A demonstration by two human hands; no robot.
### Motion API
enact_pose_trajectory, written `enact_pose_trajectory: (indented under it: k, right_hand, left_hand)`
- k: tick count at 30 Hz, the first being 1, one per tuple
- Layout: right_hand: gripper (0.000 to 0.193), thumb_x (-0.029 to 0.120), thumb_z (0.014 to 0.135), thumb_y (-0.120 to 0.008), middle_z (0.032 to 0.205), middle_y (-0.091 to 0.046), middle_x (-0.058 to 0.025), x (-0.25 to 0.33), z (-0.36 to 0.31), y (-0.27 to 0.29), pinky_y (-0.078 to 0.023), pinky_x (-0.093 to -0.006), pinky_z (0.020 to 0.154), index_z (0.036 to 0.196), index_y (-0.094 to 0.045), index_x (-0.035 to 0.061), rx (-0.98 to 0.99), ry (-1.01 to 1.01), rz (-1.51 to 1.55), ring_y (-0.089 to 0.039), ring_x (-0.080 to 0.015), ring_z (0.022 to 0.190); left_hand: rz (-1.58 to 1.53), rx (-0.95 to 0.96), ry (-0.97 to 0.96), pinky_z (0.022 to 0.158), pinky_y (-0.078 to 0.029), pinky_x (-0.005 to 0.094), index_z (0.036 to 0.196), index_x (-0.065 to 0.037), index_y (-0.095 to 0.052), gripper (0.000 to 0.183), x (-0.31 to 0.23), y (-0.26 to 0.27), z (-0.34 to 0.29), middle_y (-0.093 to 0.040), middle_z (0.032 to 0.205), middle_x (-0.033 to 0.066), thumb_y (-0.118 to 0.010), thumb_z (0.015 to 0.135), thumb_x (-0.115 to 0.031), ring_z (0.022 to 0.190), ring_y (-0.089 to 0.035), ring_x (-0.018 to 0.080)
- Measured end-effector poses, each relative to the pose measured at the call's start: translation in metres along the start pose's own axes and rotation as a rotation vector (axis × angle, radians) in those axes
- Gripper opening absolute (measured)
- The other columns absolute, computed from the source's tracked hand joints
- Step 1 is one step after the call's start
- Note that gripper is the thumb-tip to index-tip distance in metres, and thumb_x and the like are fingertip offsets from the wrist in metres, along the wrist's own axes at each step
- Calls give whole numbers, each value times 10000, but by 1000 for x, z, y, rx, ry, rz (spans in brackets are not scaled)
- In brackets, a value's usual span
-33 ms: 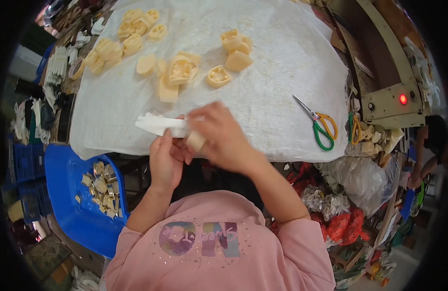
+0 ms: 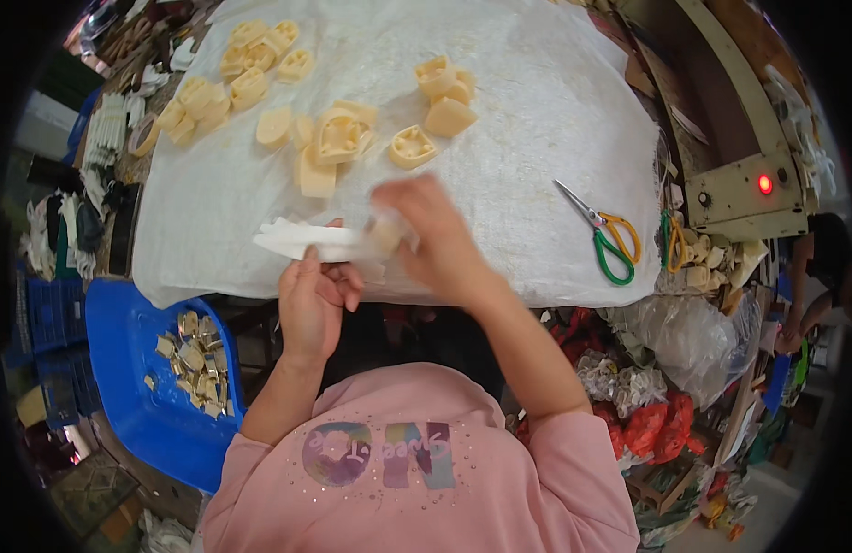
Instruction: The recorder is assembling small plastic/rubber shoe components by manually fitting them together and using scissors to trim excess material.
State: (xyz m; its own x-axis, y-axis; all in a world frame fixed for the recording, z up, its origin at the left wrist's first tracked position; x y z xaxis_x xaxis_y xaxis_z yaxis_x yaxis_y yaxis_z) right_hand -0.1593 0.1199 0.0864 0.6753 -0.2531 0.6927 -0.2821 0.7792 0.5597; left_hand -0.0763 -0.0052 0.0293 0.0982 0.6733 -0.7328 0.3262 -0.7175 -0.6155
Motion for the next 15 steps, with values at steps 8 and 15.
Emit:
enact_pose_trajectory:
  k: [8,15]
  right_hand:
    - [487,-90,684,-508,1273,-521,-95,-87,33,10,-395,-373,936,1149,-571,43,157,-81,-564,-464,-309,1075]
    - [430,-111,639,-543,1144,-565,-67,-69,21,16,-402,-401,897,1022,-591,79,-54,71,-623,-472,-321,1028]
  left_hand:
    - [-7,43,-106,555,-441,259,1337,56,-346,420,-11,7,3,-593,790,155,-338,982,-169,628,-540,160]
    - [-35,60,-140,632,-474,277,1341,65,-341,443,-11,9,4,-596,879,175,-379,936,-112,762,-581,185]
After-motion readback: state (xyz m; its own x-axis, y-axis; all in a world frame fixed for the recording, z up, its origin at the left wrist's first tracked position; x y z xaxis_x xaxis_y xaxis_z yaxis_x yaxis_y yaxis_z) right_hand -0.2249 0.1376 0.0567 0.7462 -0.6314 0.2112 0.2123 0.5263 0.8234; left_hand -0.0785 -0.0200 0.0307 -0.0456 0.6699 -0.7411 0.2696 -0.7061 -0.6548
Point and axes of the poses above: each hand's wrist, its own z-axis towards the middle knuckle, its own y-axis out of the back of the hand, x = y × z, the point moved 6 cm from there along z, towards the middle knuckle
